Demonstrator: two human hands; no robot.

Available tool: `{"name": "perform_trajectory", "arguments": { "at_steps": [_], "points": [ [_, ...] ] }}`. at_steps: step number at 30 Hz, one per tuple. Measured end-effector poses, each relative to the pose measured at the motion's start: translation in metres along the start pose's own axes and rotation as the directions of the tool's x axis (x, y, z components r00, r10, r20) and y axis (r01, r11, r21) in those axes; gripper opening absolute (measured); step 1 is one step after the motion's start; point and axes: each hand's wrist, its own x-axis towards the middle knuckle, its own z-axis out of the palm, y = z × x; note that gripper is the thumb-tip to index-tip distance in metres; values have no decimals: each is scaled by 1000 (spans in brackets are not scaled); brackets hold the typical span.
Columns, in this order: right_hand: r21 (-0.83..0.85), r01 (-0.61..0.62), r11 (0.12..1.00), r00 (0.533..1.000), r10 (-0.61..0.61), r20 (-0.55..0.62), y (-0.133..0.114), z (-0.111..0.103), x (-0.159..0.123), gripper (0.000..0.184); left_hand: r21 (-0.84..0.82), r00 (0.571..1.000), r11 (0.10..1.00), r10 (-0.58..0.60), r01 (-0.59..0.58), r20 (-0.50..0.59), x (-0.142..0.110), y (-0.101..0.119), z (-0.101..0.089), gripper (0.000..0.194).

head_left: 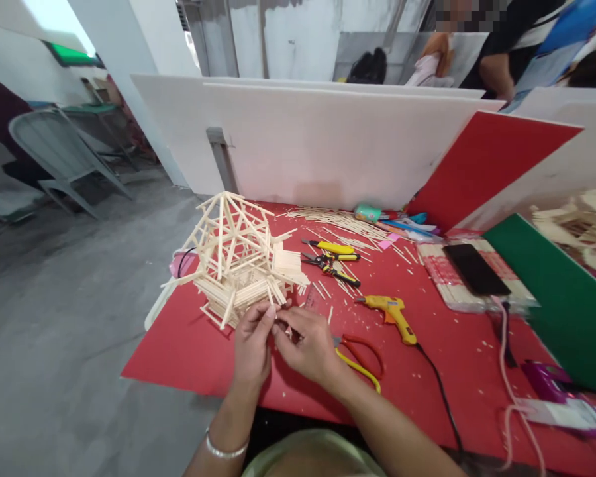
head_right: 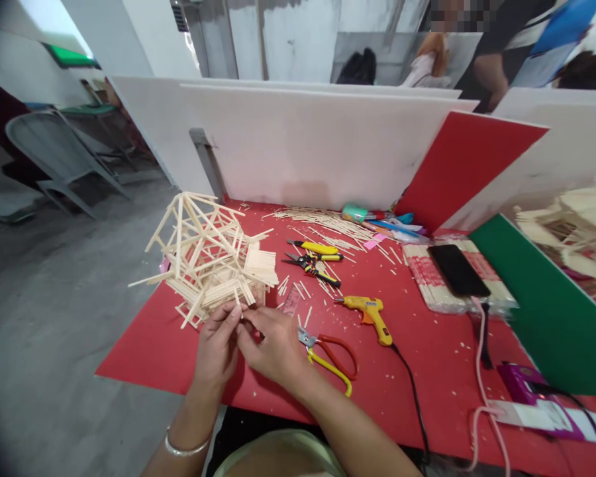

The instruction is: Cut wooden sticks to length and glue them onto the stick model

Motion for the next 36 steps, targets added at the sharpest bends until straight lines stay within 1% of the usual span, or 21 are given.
{"name": "perform_trajectory", "arguments": {
  "at_steps": [3, 6, 8, 10, 11, 13, 15, 16, 18, 19, 21, 24, 26, 29, 32, 34, 36],
  "points": [
    [29, 0, 1000, 1000, 0, 1, -3, -1, 1, 18, 1, 1000, 1000, 5, -5, 3, 0, 1, 1, 21],
    [16, 34, 999, 999, -33, -39, -5, -11, -3, 19, -1, 1000, 1000, -8, 8, -3, -1, 2, 1, 22],
    [-48, 58, 997, 992, -63, -106, -3, -23, -13, 15, -6, 999, 999, -40, 40, -3, -2, 2, -1, 22],
    [-177, 48, 983, 983, -78, -167, 5, -36, -30, 13, 7, 998, 998, -64, 64, -6, -3, 0, -3, 24],
    [-264, 24, 964, 981, -74, -181, 11, -43, -41, 13, 22, 998, 997, -68, 69, -9, -2, -1, -5, 25],
    [-448, -78, 891, 981, -11, -192, 24, -53, -64, 14, 54, 998, 996, -67, 67, -10, -1, -5, -6, 29],
    [-591, -210, 779, 976, 128, -178, 37, -59, -85, 21, 63, 997, 995, -73, 73, 6, 1, -9, -5, 33],
    [-638, -260, 724, 965, 204, -162, 42, -61, -92, 24, 62, 997, 995, -80, 78, 19, 2, -10, -4, 34],
    [-697, -323, 641, 934, 336, -124, 49, -62, -101, 27, 58, 995, 994, -91, 89, 39, 4, -10, 1, 36],
    [-711, -335, 619, 920, 379, -103, 51, -62, -103, 27, 56, 994, 994, -98, 96, 46, 5, -10, 3, 37],
    [-720, -340, 605, 905, 420, -74, 51, -61, -103, 29, 49, 992, 992, -118, 116, 46, 7, -8, 6, 36],
    [-709, -322, 628, 915, 400, -61, 47, -61, -98, 33, 36, 991, 991, -132, 131, 32, 9, -4, 8, 35],
    [-682, -284, 674, 937, 345, -50, 44, -61, -94, 35, 38, 992, 992, -120, 119, 26, 10, -3, 6, 34],
    [-585, -189, 789, 979, 193, -56, 37, -58, -86, 28, 59, 995, 993, -99, 98, 20, 10, -3, 5, 35],
    [-464, -64, 883, 996, 25, -89, 26, -52, -71, 18, 84, 994, 991, -106, 104, 19, 11, -5, 4, 37],
    [-411, 5, 912, 994, -50, -99, 18, -46, -58, 23, 99, 994, 990, -107, 104, 26, 13, -6, 4, 37],
    [-362, 49, 931, 989, -97, -114, 11, -40, -46, 29, 110, 993, 989, -109, 104, 42, 14, -6, 4, 37]
  ]
}}
